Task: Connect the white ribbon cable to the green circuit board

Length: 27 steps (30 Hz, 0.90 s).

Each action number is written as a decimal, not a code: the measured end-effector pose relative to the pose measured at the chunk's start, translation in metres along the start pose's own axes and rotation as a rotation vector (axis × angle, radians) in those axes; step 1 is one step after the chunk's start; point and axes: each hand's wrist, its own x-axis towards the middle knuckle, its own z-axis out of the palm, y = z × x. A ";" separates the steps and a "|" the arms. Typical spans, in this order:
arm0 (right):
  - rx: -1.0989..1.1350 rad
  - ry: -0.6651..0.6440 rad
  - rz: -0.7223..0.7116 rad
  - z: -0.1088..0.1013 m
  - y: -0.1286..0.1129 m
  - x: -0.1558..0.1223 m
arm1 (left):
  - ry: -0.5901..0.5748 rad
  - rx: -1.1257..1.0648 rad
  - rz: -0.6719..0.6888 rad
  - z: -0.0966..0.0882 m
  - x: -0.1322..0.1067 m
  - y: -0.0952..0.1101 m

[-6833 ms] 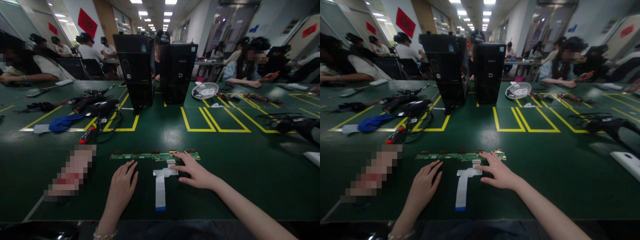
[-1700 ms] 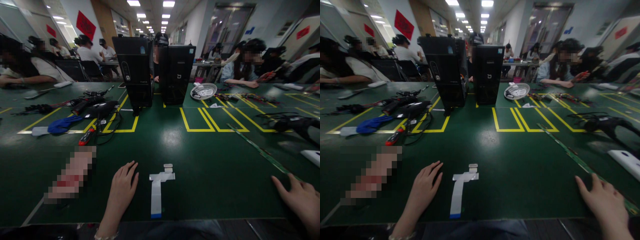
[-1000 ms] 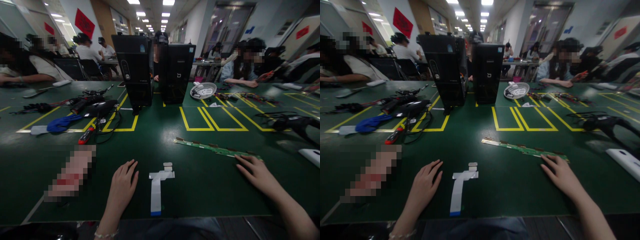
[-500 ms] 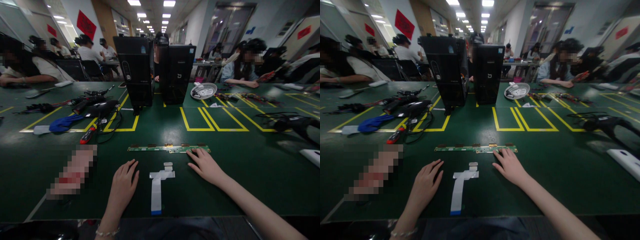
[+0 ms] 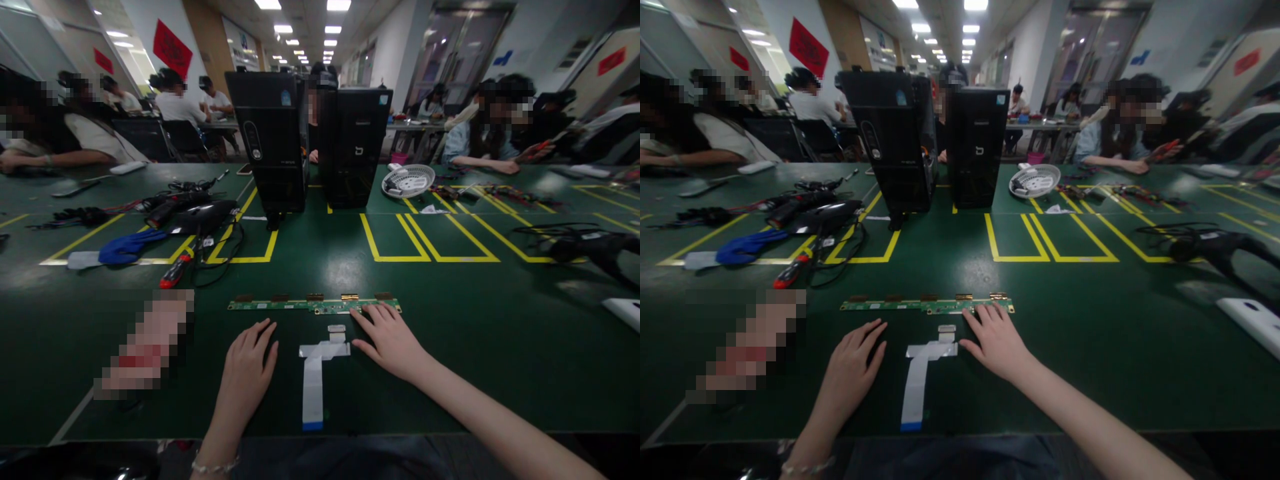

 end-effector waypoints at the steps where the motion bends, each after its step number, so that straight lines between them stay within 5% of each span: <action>1: 0.007 0.008 -0.019 -0.002 0.005 0.000 | 0.003 -0.002 -0.001 0.001 0.000 -0.001; 9: 0.223 0.072 -0.173 -0.010 0.056 -0.002 | 0.057 -0.125 0.063 -0.002 -0.002 0.008; 18: 0.263 -0.021 -0.187 0.007 0.057 -0.007 | -0.148 -0.241 0.300 0.002 0.000 0.081; 27: 0.285 -0.029 -0.165 0.011 0.058 -0.004 | -0.186 -0.225 0.329 0.019 0.007 0.104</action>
